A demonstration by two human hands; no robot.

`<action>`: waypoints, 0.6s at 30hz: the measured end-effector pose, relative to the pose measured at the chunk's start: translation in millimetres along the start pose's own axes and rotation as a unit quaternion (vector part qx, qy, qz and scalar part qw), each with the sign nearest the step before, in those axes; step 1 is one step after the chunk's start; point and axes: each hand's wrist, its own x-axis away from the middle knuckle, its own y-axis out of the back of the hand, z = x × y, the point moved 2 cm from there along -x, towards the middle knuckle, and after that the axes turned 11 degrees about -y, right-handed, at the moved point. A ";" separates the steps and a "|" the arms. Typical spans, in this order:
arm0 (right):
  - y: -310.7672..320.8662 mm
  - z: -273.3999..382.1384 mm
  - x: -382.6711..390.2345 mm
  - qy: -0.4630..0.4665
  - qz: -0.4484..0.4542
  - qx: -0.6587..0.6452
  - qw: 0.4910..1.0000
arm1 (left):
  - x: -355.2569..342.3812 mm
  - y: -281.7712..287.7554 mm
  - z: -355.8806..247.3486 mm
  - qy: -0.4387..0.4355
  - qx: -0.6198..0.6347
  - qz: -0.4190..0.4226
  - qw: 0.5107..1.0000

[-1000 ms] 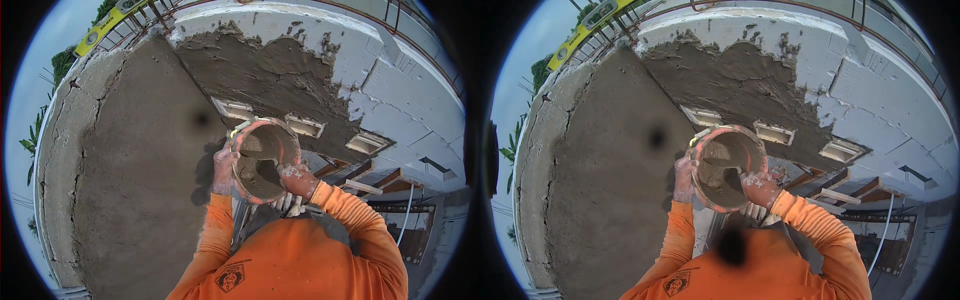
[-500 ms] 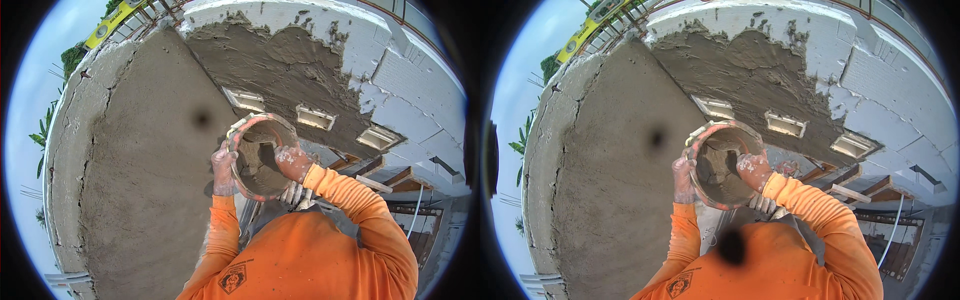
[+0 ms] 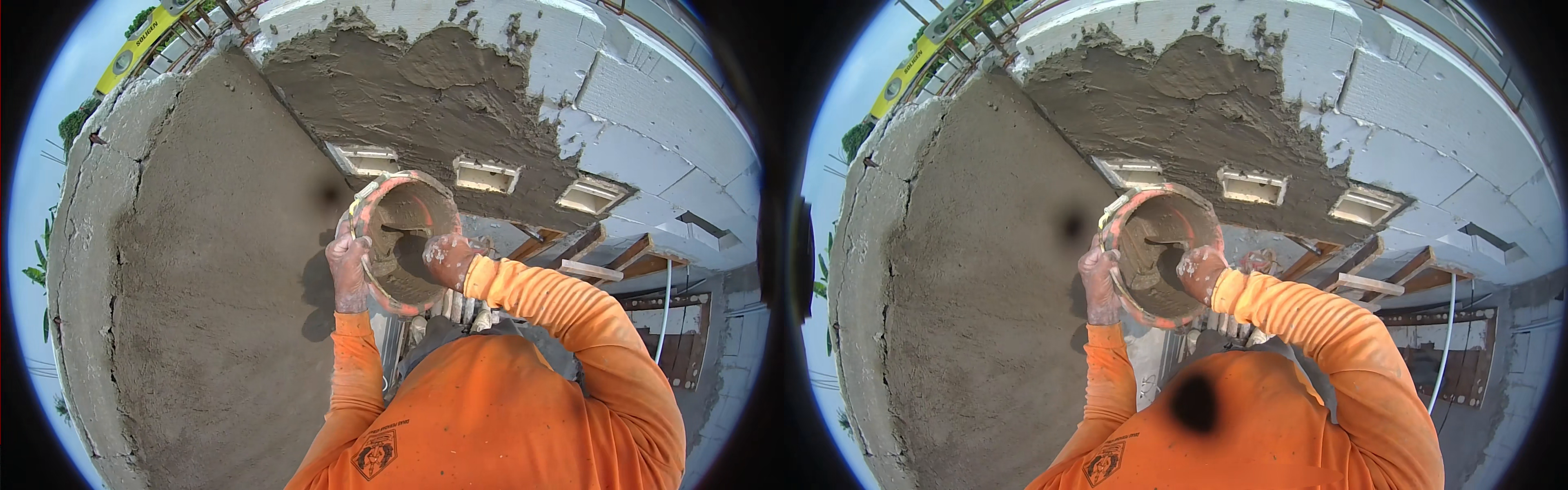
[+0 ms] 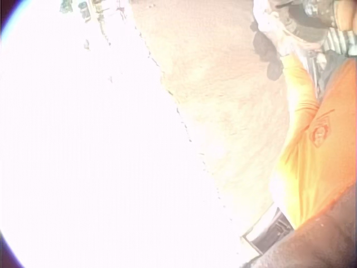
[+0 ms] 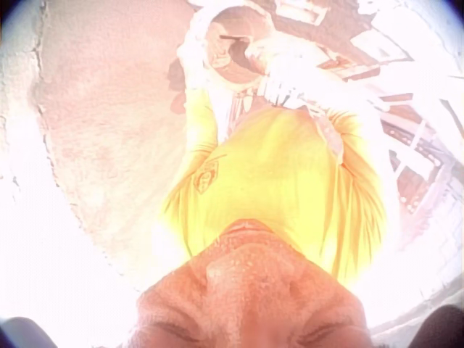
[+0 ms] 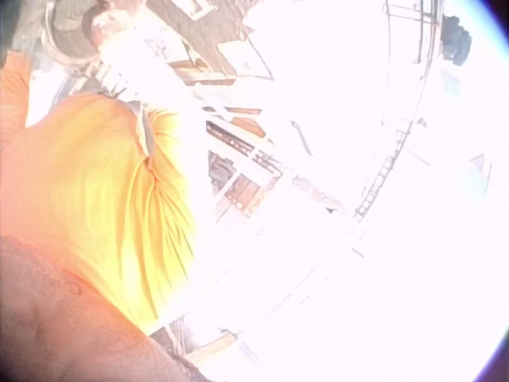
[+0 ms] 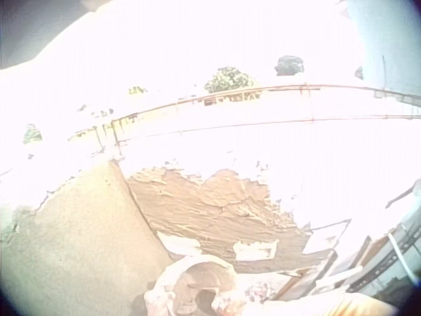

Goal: The person applies wet plaster or cement from a bucket onto a wall using a trowel, smoothing it across the surface.

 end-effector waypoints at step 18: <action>65.5 -32.7 11.1 -0.123 0.193 -0.160 0.960 | -1.9 1.5 19.2 -0.059 -0.031 0.061 0.996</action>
